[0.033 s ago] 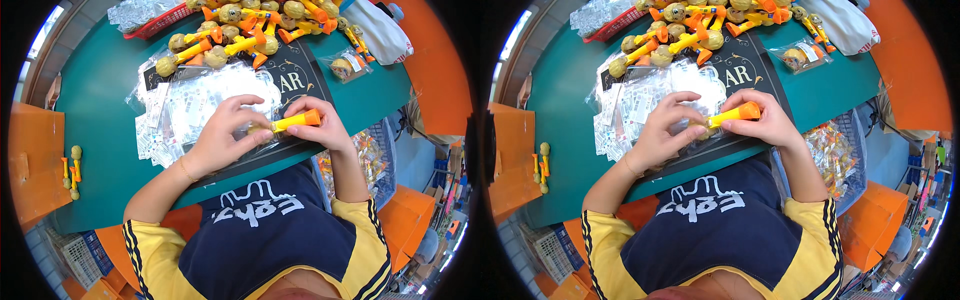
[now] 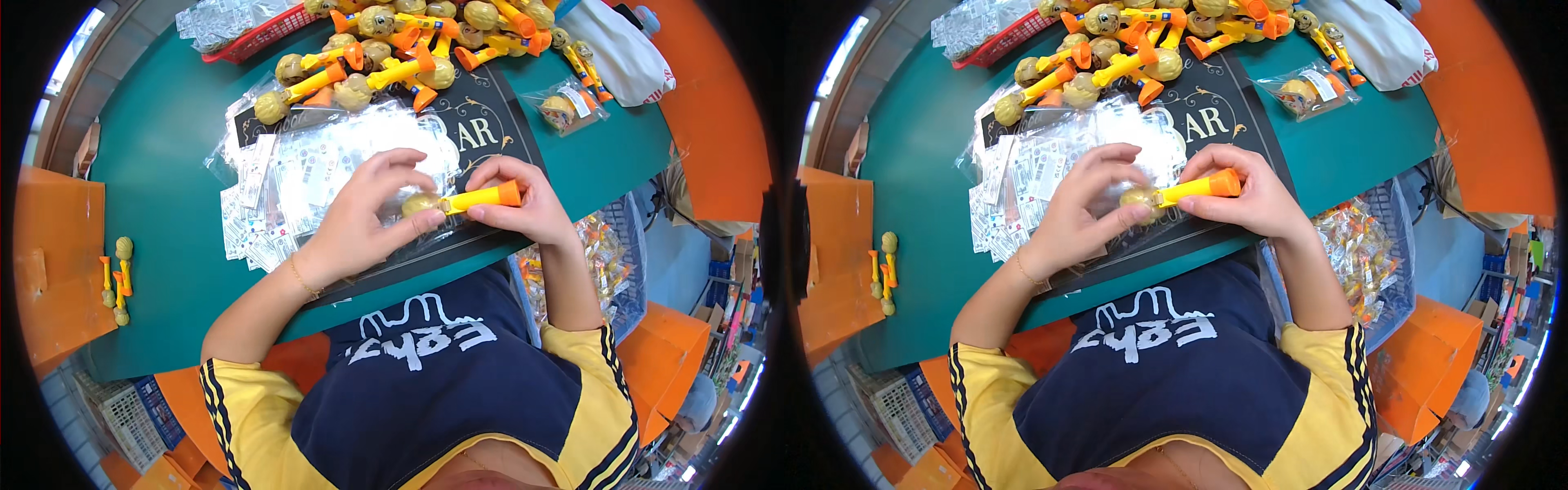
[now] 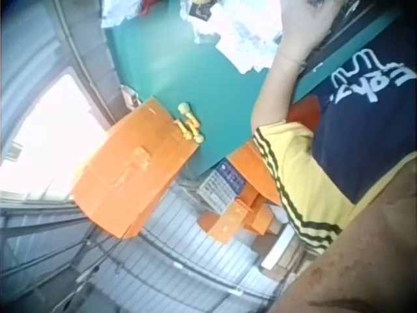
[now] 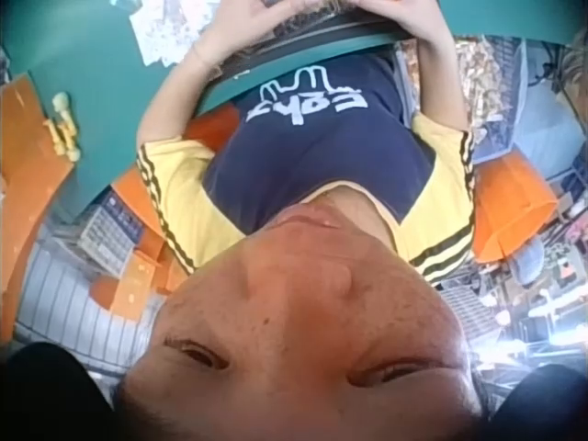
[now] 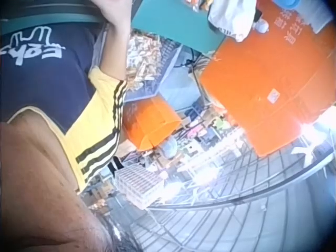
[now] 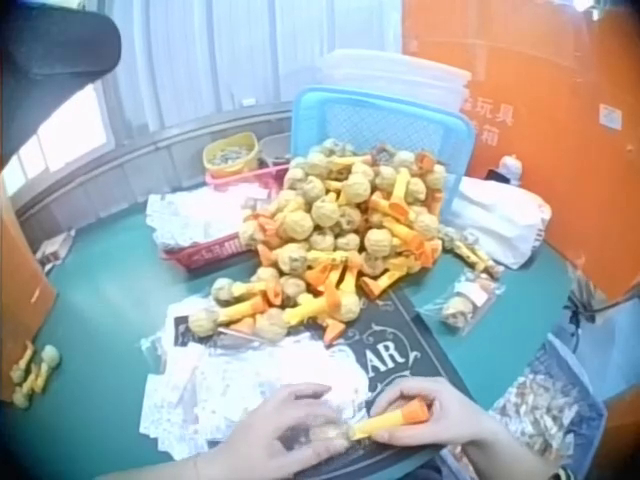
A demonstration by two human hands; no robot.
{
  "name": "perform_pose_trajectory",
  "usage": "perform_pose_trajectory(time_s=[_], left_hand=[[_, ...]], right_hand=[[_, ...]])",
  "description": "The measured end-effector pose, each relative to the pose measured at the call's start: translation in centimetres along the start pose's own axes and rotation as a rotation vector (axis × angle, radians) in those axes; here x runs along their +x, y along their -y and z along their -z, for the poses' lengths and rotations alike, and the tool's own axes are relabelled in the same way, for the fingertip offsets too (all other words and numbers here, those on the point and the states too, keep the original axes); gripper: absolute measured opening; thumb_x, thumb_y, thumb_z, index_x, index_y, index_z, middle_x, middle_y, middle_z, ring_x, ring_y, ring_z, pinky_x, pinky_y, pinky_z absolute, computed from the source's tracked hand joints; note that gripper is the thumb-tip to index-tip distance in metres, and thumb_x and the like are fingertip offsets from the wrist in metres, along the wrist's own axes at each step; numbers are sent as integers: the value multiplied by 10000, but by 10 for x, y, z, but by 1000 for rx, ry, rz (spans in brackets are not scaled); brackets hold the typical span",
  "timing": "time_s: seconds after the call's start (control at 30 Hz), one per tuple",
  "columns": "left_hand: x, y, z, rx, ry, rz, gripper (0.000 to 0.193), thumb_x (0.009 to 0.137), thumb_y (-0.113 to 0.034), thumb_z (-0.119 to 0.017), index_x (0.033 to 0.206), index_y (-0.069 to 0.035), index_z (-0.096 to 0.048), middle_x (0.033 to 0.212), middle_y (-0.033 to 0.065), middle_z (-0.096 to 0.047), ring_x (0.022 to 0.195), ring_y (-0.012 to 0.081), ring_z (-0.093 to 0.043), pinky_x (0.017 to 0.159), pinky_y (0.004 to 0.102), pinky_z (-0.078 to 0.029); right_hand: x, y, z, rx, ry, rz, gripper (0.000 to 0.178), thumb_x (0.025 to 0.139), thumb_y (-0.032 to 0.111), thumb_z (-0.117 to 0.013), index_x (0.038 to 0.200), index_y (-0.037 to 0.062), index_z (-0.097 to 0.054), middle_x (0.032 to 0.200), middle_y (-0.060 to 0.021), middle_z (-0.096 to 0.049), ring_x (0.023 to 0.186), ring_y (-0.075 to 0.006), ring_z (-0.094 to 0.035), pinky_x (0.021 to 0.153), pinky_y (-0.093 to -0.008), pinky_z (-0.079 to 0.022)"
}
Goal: Manually placing small toy figurines into plastic bags and sealing them with stickers.
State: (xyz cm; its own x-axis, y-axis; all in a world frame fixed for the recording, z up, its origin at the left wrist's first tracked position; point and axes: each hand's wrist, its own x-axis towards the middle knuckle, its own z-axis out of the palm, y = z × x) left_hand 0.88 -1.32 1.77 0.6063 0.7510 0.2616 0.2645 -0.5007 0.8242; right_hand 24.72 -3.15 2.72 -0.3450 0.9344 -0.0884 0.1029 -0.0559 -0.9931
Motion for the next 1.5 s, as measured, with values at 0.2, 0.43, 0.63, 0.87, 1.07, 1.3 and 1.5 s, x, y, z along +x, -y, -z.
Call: perform_pose_trajectory(time_s=[0.2, 0.43, 0.63, 0.87, 1.07, 1.3, 1.5], left_hand=[[5, 3, 17, -3, 67, 352, 241, 863, -162, -616, 1054, -13, -611, 907, 66, -587, 826, 107, -576, 701, 235, -477], [8, 2, 15, -24, 123, 366, 177, 862, -150, -624, 928, 13, -645, 851, 45, -596, 727, 72, -569, 665, 213, -473], [7, 2, 5, -482, -10, 467, 144, 874, -127, -605, 928, 2, -642, 862, 43, -655, 790, 70, -602, 716, 220, -489], [7, 9, 11, -624, -143, 497, 206, 899, -164, -590, 1014, 7, -588, 906, 64, -659, 768, 47, -572, 635, 176, -446], [8, 7, 8, -618, -185, 523, 167, 938, -180, -512, 1011, -29, -511, 917, 104, -659, 807, 96, -614, 684, 231, -485], [2, 0, 0, -349, -196, 389, 161, 961, -207, -453, 1008, -54, -460, 886, 112, -664, 756, 89, -612, 633, 228, -465], [6, 3, 9, -400, -109, 432, 143, 978, -223, -415, 1007, -83, -432, 990, 101, -630, 622, 34, -531, 479, 152, -381]], right_hand=[[6, -3, 5, -131, 127, -33, 265, 672, 67, -787, 890, 12, -648, 876, -44, -639, 821, -112, -576, 740, -244, -452], [17, -3, 0, -405, 144, 234, 266, 687, 165, -785, 909, 61, -680, 800, -33, -600, 813, -164, -541, 723, -281, -434], [25, -2, -21, -365, 195, 253, 245, 704, 178, -772, 906, 76, -677, 792, -23, -592, 856, -164, -532, 754, -294, -428], [13, -7, -31, -222, -275, 138, 423, 746, 74, -729, 1132, 23, -563, 1103, -48, -546, 982, -116, -537, 716, -217, -434], [0, -4, -39, -306, -265, 188, 447, 733, 101, -735, 1144, 19, -582, 1106, -61, -584, 932, -132, -567, 714, -245, -453], [3, 3, -53, -628, -250, 440, 448, 622, 192, -813, 1006, 45, -634, 958, -81, -641, 820, -211, -567, 710, -304, -443], [9, 11, -39, -774, -176, 424, 254, 643, 160, -795, 829, 63, -652, 822, -13, -641, 781, -190, -523, 699, -303, -426]])
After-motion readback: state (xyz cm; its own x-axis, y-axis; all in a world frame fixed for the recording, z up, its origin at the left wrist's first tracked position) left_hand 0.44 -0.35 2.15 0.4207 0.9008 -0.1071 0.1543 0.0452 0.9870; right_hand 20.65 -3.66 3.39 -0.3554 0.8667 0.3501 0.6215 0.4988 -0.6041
